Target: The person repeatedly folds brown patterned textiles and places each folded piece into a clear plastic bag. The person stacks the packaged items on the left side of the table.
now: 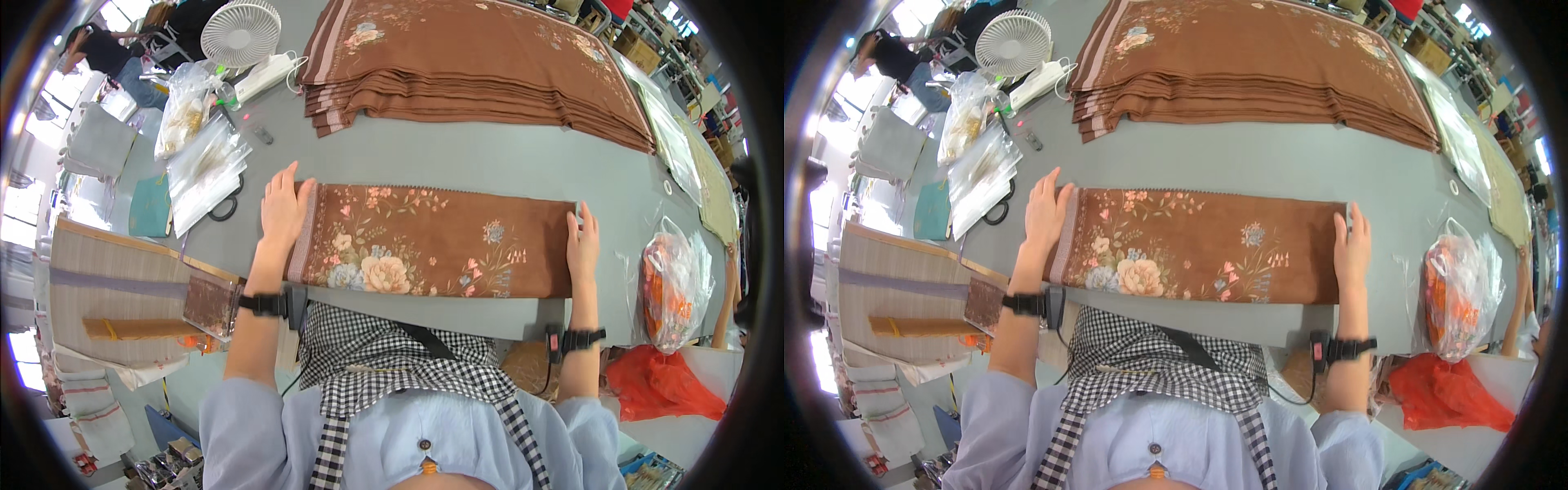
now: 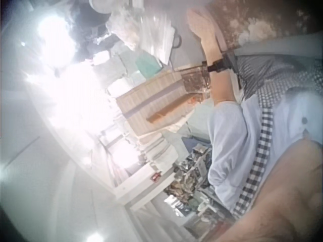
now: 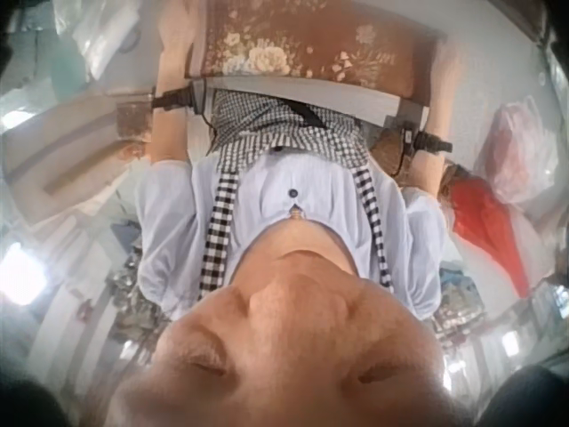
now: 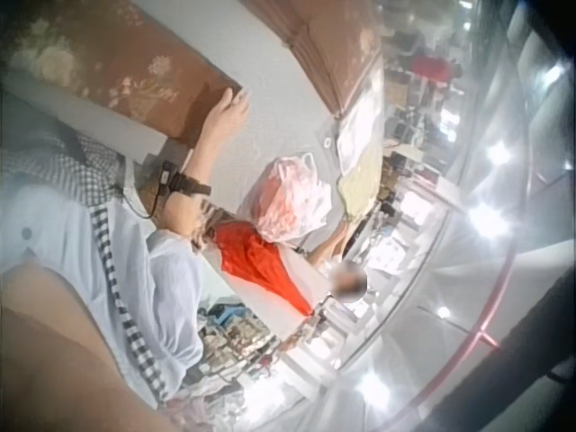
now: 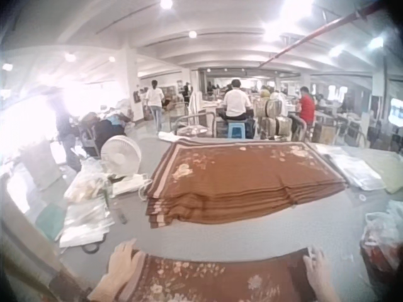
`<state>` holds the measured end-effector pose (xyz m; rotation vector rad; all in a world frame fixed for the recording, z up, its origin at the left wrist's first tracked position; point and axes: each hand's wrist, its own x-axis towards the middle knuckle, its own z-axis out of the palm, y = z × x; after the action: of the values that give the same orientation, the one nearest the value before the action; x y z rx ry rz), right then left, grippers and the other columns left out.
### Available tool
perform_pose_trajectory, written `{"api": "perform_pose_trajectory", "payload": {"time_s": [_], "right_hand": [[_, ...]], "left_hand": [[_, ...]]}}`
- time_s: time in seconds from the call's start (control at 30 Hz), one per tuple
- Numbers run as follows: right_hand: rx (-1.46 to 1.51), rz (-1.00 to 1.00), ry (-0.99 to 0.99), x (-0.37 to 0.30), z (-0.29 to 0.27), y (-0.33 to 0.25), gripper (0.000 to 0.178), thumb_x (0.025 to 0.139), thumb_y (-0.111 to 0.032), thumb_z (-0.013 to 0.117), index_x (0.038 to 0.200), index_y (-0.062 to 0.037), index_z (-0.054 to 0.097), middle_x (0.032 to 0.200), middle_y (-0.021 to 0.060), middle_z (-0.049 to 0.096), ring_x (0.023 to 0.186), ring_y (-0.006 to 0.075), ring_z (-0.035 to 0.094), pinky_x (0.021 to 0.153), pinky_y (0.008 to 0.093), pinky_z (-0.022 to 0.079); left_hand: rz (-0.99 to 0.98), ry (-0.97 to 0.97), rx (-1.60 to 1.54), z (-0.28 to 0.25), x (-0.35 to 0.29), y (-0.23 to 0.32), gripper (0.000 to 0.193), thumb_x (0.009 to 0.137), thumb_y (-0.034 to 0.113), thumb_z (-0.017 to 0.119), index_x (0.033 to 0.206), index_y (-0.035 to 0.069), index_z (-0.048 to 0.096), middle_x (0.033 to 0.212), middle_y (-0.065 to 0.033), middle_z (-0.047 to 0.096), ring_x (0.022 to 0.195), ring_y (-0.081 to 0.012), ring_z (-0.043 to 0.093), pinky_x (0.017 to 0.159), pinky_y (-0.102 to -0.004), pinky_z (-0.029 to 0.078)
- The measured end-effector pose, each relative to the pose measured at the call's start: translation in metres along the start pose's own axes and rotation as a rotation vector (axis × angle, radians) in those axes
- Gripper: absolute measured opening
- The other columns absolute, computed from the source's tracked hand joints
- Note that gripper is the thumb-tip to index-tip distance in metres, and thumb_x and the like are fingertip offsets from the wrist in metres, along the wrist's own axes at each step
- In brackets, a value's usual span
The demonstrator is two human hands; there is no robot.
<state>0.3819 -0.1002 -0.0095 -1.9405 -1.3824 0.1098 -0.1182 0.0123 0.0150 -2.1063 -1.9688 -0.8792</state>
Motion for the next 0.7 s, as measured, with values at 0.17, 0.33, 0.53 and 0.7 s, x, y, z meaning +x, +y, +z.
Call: {"api": "perform_pose_trajectory", "payload": {"time_s": [0.17, 0.33, 0.53, 0.7], "right_hand": [[-0.252, 0.229, -0.195, -0.062, -0.038, 0.004, 0.052, 0.09, -0.035, 0.066, 0.124, 0.0021, 0.051, 0.116, 0.0202, 0.059, 0.101, 0.034, 0.059, 0.084, 0.0391, 0.048], [0.823, 0.596, -0.252, -0.053, -0.052, -0.039, 0.042, 0.093, -0.02, 0.06, 0.126, 0.0044, 0.051, 0.109, 0.007, 0.064, 0.086, 0.0156, 0.063, 0.067, 0.0281, 0.049], [0.859, 0.069, -0.425, -0.04, -0.006, -0.142, 0.046, 0.093, -0.012, 0.057, 0.135, 0.0034, 0.046, 0.125, 0.0118, 0.06, 0.111, 0.0207, 0.059, 0.091, 0.0327, 0.049], [0.31, -0.323, -0.8, -0.089, 0.054, -0.17, 0.055, 0.091, -0.028, 0.061, 0.135, 0.0012, 0.047, 0.126, 0.0193, 0.059, 0.114, 0.0333, 0.057, 0.099, 0.0396, 0.044]], "left_hand": [[0.529, -0.275, -0.616, -0.002, -0.057, 0.098, 0.032, 0.082, 0.024, 0.069, 0.108, 0.005, 0.064, 0.116, -0.0099, 0.06, 0.112, -0.0313, 0.054, 0.096, -0.0449, 0.042], [0.962, -0.596, -0.545, 0.025, -0.144, 0.202, 0.07, 0.088, 0.054, 0.054, 0.139, 0.007, 0.046, 0.144, -0.0137, 0.042, 0.139, -0.0305, 0.031, 0.111, -0.0562, 0.023], [0.699, -0.632, -0.497, 0.007, -0.107, 0.164, 0.053, 0.091, 0.039, 0.058, 0.131, 0.004, 0.053, 0.141, -0.0143, 0.046, 0.135, -0.0333, 0.037, 0.11, -0.0508, 0.028], [-0.263, -0.297, -0.591, -0.041, -0.077, 0.025, 0.036, 0.091, 0.021, 0.06, 0.117, -0.003, 0.058, 0.121, -0.0168, 0.058, 0.112, -0.0299, 0.055, 0.097, -0.0387, 0.043]]}}
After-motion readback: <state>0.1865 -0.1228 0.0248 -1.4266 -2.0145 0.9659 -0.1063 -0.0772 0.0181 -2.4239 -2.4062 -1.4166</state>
